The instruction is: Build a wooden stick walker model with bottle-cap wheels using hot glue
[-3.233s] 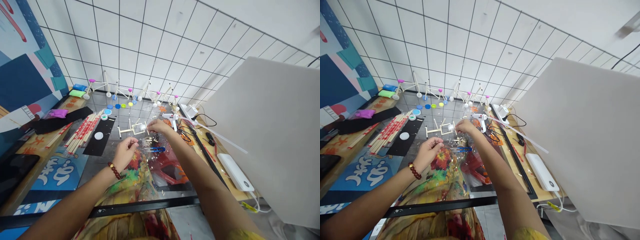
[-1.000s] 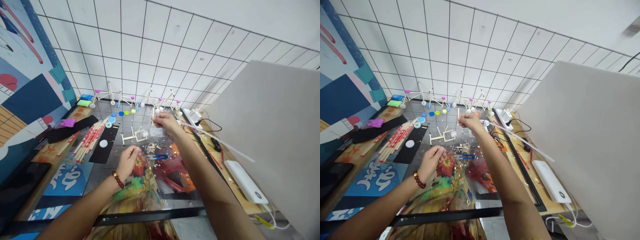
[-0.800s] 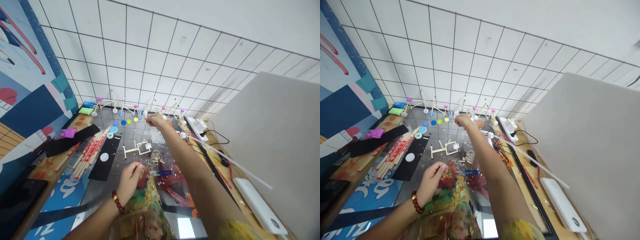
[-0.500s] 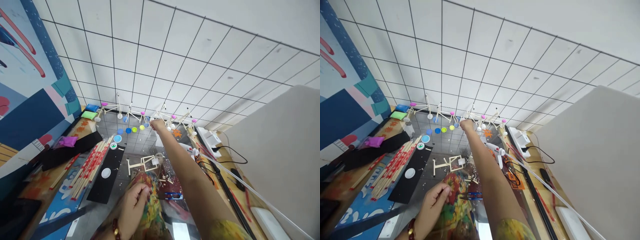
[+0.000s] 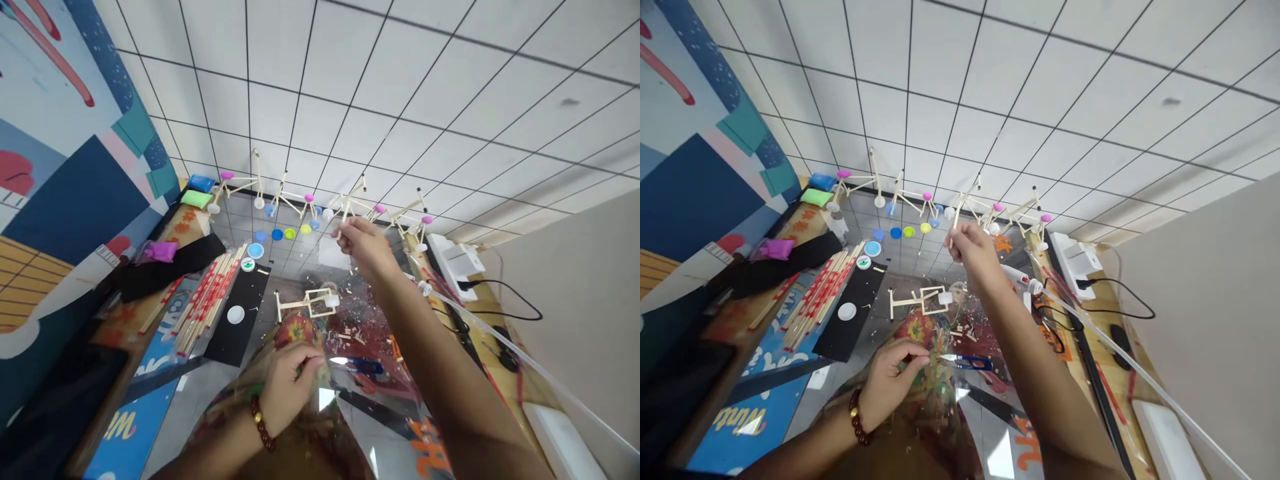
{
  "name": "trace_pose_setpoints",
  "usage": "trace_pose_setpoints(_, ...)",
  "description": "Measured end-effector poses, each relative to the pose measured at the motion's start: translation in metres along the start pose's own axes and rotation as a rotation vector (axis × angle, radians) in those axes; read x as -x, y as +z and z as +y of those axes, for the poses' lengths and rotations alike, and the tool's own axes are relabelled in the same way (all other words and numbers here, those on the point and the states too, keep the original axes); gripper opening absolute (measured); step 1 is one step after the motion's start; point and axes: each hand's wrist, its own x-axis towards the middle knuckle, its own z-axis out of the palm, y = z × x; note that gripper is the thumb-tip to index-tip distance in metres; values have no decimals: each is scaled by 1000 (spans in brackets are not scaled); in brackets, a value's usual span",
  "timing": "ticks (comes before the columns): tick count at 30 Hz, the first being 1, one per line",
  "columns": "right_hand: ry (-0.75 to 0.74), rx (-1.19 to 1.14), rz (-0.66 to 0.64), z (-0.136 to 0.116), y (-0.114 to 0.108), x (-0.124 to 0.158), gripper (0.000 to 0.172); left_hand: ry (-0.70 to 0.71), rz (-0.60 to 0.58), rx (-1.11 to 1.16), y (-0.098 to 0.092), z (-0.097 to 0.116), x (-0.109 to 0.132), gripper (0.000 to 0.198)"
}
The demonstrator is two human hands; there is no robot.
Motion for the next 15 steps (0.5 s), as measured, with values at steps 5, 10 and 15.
trace_pose_setpoints(5, -139, -100, 51, 13, -20, 136, 19, 149, -23, -29, -4, 11, 8, 13)
trace_pose_setpoints(10, -133, 4, 219, 68, -36, 211, 17, 329, 38, -393, -49, 44, 11, 20)
trace_pose_setpoints(15, -412, 456, -120, 96, -26, 244, 16, 370, 355, -742, -117, 47, 8, 13)
